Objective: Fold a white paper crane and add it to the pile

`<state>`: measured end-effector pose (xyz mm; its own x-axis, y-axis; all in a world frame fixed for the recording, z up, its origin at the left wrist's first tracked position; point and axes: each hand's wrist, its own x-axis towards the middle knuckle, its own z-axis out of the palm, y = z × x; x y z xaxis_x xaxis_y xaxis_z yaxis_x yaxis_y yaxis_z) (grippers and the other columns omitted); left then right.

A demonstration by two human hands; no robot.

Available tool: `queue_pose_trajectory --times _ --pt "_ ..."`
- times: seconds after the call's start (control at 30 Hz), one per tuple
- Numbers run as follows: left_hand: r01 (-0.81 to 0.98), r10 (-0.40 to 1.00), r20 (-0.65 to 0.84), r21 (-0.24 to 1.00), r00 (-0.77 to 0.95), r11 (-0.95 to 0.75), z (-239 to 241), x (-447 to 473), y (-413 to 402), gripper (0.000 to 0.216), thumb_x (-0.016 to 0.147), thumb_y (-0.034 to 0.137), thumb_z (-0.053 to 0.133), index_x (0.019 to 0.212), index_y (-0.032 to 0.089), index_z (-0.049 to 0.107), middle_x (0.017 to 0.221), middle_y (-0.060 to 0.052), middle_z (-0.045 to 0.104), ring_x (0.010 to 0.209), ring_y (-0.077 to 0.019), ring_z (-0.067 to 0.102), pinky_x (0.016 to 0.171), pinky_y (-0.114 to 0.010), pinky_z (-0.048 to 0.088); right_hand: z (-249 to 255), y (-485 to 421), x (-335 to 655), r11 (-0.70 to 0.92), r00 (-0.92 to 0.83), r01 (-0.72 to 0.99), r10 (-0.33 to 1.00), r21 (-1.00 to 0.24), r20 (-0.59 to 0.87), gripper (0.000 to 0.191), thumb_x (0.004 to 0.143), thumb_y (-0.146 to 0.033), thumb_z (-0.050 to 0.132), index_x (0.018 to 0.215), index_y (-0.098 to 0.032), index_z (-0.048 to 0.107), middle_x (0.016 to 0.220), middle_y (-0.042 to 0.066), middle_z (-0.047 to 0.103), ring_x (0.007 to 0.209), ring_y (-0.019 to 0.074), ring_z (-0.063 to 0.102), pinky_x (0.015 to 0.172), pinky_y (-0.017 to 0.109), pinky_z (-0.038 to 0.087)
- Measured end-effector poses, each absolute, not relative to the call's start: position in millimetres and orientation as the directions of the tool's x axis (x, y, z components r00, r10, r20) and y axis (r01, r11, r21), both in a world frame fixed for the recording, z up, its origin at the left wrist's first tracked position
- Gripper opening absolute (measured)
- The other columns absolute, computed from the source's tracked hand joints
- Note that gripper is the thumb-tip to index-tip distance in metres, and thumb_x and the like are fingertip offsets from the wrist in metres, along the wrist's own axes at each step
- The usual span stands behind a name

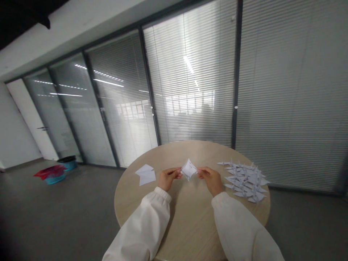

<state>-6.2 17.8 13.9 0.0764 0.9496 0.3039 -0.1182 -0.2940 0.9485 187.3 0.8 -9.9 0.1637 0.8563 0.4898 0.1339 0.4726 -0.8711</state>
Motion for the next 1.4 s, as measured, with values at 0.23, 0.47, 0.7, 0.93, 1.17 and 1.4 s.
queue_pose_trajectory --times 0.23,0.47,0.7,0.93,1.17,1.4 --pt "-0.186 0.958 0.272 0.950 0.090 -0.252 15.8 -7.0 17.8 0.034 0.053 0.033 0.073 0.076 0.008 0.069 0.063 -0.008 0.067 0.056 -0.0150 0.062 0.063 -0.028 0.053 -9.7 1.0 188.6 0.457 0.170 0.126 0.865 -0.881 0.473 0.035 0.065 -0.048 0.061 0.080 -0.016 0.066 0.065 0.006 0.067 0.059 0.0191 0.062 0.058 0.029 0.051" --pt "-0.234 0.948 0.278 0.942 0.155 -0.239 14.3 -8.4 19.5 0.040 0.054 0.033 0.072 0.086 0.009 0.067 0.068 -0.007 0.066 0.063 -0.0150 0.062 0.067 -0.030 0.052 -10.4 1.9 189.1 0.464 0.153 0.047 0.872 -0.885 0.465 0.037 0.067 -0.047 0.061 0.083 -0.014 0.065 0.069 0.007 0.068 0.063 0.0195 0.063 0.061 0.030 0.052" --pt "-0.263 0.894 0.280 0.945 0.349 -0.193 11.2 -4.0 18.5 0.066 0.055 0.028 0.073 0.115 0.016 0.052 0.077 -0.004 0.065 0.071 -0.0151 0.060 0.075 -0.035 0.050 -4.4 -3.5 185.9 0.445 0.143 0.035 0.884 -0.895 0.445 0.039 0.066 -0.048 0.061 0.085 -0.014 0.065 0.073 0.007 0.067 0.066 0.0207 0.063 0.063 0.031 0.051" --pt "-0.257 0.920 0.258 0.949 0.296 -0.183 11.1 -3.1 17.6 0.054 0.050 0.031 0.075 0.100 0.012 0.063 0.074 -0.005 0.067 0.070 -0.0170 0.061 0.077 -0.037 0.049 -0.8 -8.1 182.1 0.453 0.024 -0.020 0.891 -0.891 0.453 0.043 0.064 -0.045 0.064 0.095 -0.015 0.063 0.086 0.008 0.066 0.073 0.0207 0.062 0.061 0.030 0.052" --pt "-0.286 0.935 0.243 0.944 0.257 -0.167 11.2 -1.9 15.8 0.050 0.049 0.030 0.076 0.094 0.010 0.065 0.073 -0.006 0.068 0.070 -0.0175 0.062 0.078 -0.036 0.049 -1.4 -6.9 181.4 0.460 0.034 -0.022 0.888 -0.888 0.459 0.037 0.063 -0.044 0.065 0.087 -0.016 0.066 0.082 0.007 0.068 0.071 0.0200 0.062 0.064 0.031 0.052" --pt "-0.293 0.944 0.228 0.944 0.239 -0.154 10.9 -2.6 15.7 0.042 0.053 0.029 0.075 0.088 0.009 0.067 0.079 -0.010 0.068 0.072 -0.0192 0.063 0.077 -0.036 0.050 -2.4 -6.6 181.9 0.435 0.060 -0.035 0.899 -0.900 0.433 0.038 0.062 -0.045 0.066 0.086 -0.015 0.067 0.081 0.007 0.068 0.068 0.0219 0.064 0.069 0.036 0.053"
